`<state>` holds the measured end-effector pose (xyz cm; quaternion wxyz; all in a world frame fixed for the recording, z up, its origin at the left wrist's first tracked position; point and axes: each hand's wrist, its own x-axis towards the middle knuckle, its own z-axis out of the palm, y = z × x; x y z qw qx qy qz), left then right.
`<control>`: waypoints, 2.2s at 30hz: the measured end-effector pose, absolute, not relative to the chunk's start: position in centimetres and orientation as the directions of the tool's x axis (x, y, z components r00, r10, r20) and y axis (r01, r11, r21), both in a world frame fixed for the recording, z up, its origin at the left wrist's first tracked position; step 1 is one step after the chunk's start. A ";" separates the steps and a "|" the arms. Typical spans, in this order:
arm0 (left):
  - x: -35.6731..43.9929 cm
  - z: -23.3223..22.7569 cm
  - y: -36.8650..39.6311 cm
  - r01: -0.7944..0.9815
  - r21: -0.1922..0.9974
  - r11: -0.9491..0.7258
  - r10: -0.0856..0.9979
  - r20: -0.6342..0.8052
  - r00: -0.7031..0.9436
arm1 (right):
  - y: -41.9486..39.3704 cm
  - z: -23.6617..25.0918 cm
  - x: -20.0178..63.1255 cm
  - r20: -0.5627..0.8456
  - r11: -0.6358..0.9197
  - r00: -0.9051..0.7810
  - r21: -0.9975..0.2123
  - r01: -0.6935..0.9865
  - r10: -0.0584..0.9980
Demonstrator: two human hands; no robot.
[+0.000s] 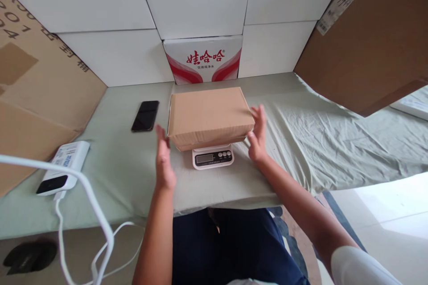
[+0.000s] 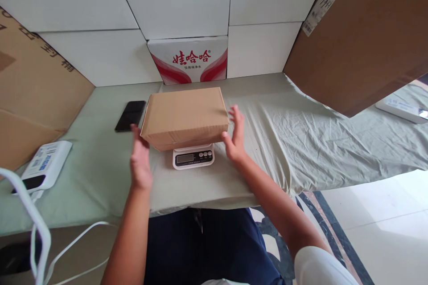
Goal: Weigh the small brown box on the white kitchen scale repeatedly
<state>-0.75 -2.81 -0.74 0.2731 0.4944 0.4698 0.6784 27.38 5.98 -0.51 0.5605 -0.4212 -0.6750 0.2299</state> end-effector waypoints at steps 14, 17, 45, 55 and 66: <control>-2.6 -0.8 -3.6 0.124 0.904 -0.410 0.751 0.411 -0.517 | 8.6 -0.7 29.9 0.559 0.444 0.354 -0.822 0.357 0.750; -2.6 -0.9 -3.6 0.091 0.900 -0.427 0.756 0.410 -0.510 | 8.7 -1.0 29.7 0.578 0.475 0.304 -0.807 0.352 0.757; -1.6 -2.1 -3.3 -0.095 0.964 -0.247 0.924 0.204 -0.324 | 7.0 -1.1 27.3 0.497 0.490 -0.112 -0.867 -0.088 0.860; -1.1 -1.9 -3.5 -0.070 0.977 -0.203 0.922 0.166 -0.348 | 7.3 -1.4 27.1 0.504 0.495 -0.088 -0.862 -0.113 0.859; -1.9 -1.5 -3.3 -0.085 0.936 -0.342 0.865 0.278 -0.419 | 7.6 0.1 27.6 0.401 0.425 0.142 -0.867 -0.262 0.905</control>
